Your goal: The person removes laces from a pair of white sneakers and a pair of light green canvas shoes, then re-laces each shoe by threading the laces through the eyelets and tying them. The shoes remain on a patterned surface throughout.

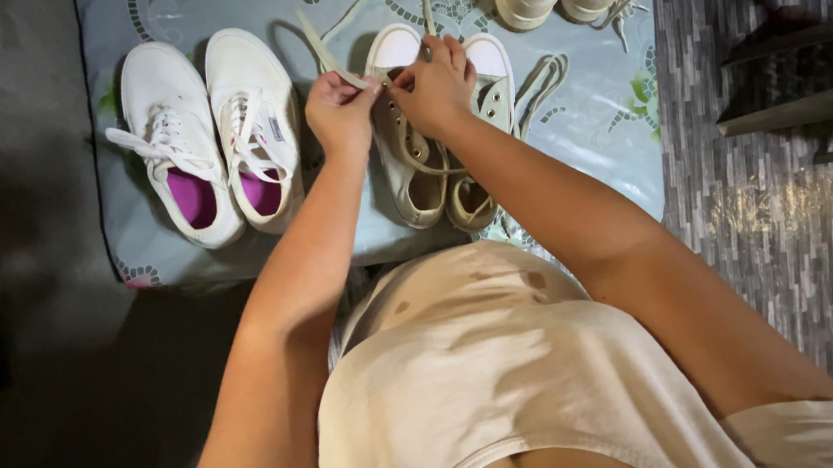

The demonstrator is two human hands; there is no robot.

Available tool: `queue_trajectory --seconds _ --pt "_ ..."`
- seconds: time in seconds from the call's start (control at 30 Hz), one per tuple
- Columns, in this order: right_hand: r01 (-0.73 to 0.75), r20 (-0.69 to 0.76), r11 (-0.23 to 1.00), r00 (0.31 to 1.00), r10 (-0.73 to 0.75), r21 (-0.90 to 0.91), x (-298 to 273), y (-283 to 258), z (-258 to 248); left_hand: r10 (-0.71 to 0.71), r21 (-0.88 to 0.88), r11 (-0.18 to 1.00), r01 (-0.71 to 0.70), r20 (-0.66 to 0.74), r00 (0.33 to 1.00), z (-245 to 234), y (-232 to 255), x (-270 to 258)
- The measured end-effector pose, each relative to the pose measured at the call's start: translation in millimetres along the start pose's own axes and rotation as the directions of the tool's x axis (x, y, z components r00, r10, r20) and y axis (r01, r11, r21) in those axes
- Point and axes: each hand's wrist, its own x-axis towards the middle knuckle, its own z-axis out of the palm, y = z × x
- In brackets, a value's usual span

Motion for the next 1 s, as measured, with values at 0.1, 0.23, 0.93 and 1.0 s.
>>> queue_trajectory --seconds 0.1,0.23,0.93,1.0 --pt "0.017 -0.064 0.998 0.998 -0.014 0.053 -1 -1 2 0.03 0.238 0.971 -0.015 -0.059 0.998 3 2 -5" --pt "0.103 -0.111 0.995 0.988 -0.104 -0.018 -6 -2 -9 0.051 0.397 0.917 -0.032 -0.037 0.998 6 8 -7" --pt "0.241 -0.065 0.968 0.967 -0.246 -0.074 11 17 13 0.272 0.503 0.821 -0.269 0.068 0.96 21 41 -29" --pt "0.252 -0.087 0.966 0.963 -0.256 -0.06 6 16 10 0.165 0.462 0.873 -0.154 0.017 0.986 24 25 -21"
